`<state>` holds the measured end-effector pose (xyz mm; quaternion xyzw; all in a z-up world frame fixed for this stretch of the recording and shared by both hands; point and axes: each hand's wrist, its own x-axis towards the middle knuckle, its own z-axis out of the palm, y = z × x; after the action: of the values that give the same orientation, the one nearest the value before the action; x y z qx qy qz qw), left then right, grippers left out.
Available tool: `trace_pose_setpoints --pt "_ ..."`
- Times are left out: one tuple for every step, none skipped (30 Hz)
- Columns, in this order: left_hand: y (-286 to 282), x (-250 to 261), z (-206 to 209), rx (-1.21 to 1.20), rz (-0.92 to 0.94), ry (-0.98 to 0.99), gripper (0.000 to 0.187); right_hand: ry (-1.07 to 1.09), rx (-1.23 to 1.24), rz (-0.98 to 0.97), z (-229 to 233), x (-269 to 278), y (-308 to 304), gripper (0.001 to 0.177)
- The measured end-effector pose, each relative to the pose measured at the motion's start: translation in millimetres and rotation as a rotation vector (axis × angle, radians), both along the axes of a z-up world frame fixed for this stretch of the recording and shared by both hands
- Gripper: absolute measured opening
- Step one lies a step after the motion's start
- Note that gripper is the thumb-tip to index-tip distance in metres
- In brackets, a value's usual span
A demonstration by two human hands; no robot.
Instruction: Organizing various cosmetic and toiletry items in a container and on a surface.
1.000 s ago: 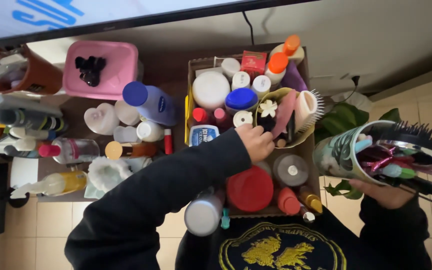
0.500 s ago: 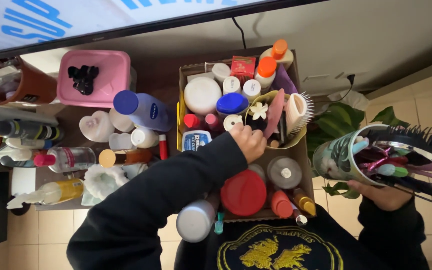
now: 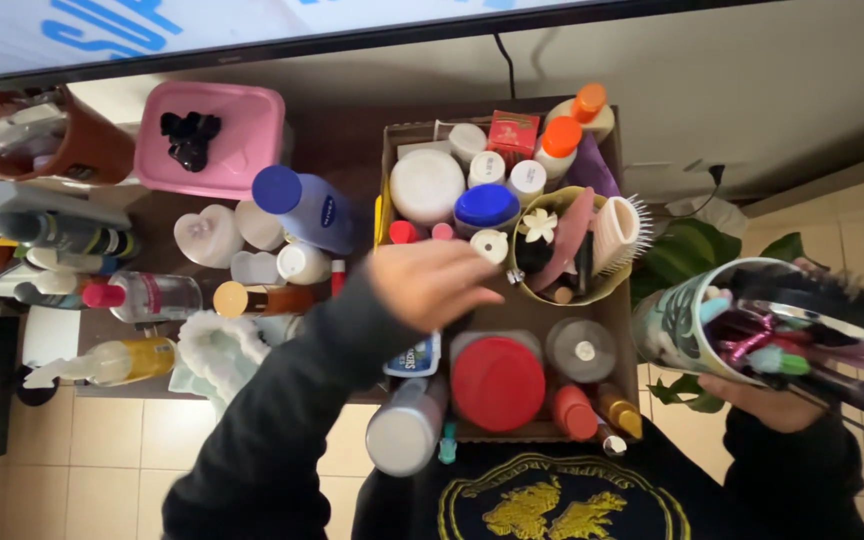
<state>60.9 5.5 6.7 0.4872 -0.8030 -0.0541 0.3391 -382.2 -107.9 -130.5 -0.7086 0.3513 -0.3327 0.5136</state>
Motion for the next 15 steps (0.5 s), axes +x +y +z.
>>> trace_pose_setpoints --pt "10 10 12 0.009 0.103 0.04 0.025 -0.022 -0.078 0.014 2 1 -3 0.1" --pt "20 18 12 0.006 0.108 0.04 0.025 -0.022 -0.08 0.02 -17 -16 -9 0.1" --pt "31 27 11 0.01 0.179 0.071 0.021 0.173 -0.141 0.106 -37 -33 -16 0.103" --pt "42 36 10 0.013 0.249 0.102 0.017 0.368 -0.203 0.193 -56 -49 -24 0.105" --pt "51 37 7 0.01 0.256 0.102 0.017 0.367 -0.207 0.2 -62 -61 -30 0.105" --pt "60 39 3 0.023 0.299 0.147 0.014 0.335 -0.168 0.206 -68 -72 -33 0.105" --pt "69 41 -1 0.036 0.342 0.192 0.01 0.304 -0.128 0.213 -75 -81 -35 0.105" --pt "76 40 -2 0.032 0.35 0.194 0.01 0.272 -0.089 0.219 -82 -98 -47 0.105" --pt "84 39 -5 0.052 0.365 0.234 0.009 0.243 -0.049 0.226 -86 -116 -59 0.104" --pt "91 38 -7 0.071 0.378 0.275 0.009 0.214 -0.008 0.232 -88 -134 -72 0.104" --pt "98 35 -11 0.069 0.385 0.279 0.009 0.187 0.034 0.236 -88 -144 -80 0.104" --pt "104 32 -15 0.088 0.408 0.321 0.009 0.159 0.076 0.241 -88 -154 -88 0.104" --pt "111 29 -19 0.109 0.431 0.362 0.009 0.13 0.121 0.244 -88 -164 -94 0.103" --pt "116 26 -26 0.11 0.436 0.364 0.009 0.102 0.165 0.247 -85 -166 -99 0.103" --pt "121 23 -33 0.127 0.469 0.418 0.009 0.073 0.212 0.248 -82 -168 -102 0.103"
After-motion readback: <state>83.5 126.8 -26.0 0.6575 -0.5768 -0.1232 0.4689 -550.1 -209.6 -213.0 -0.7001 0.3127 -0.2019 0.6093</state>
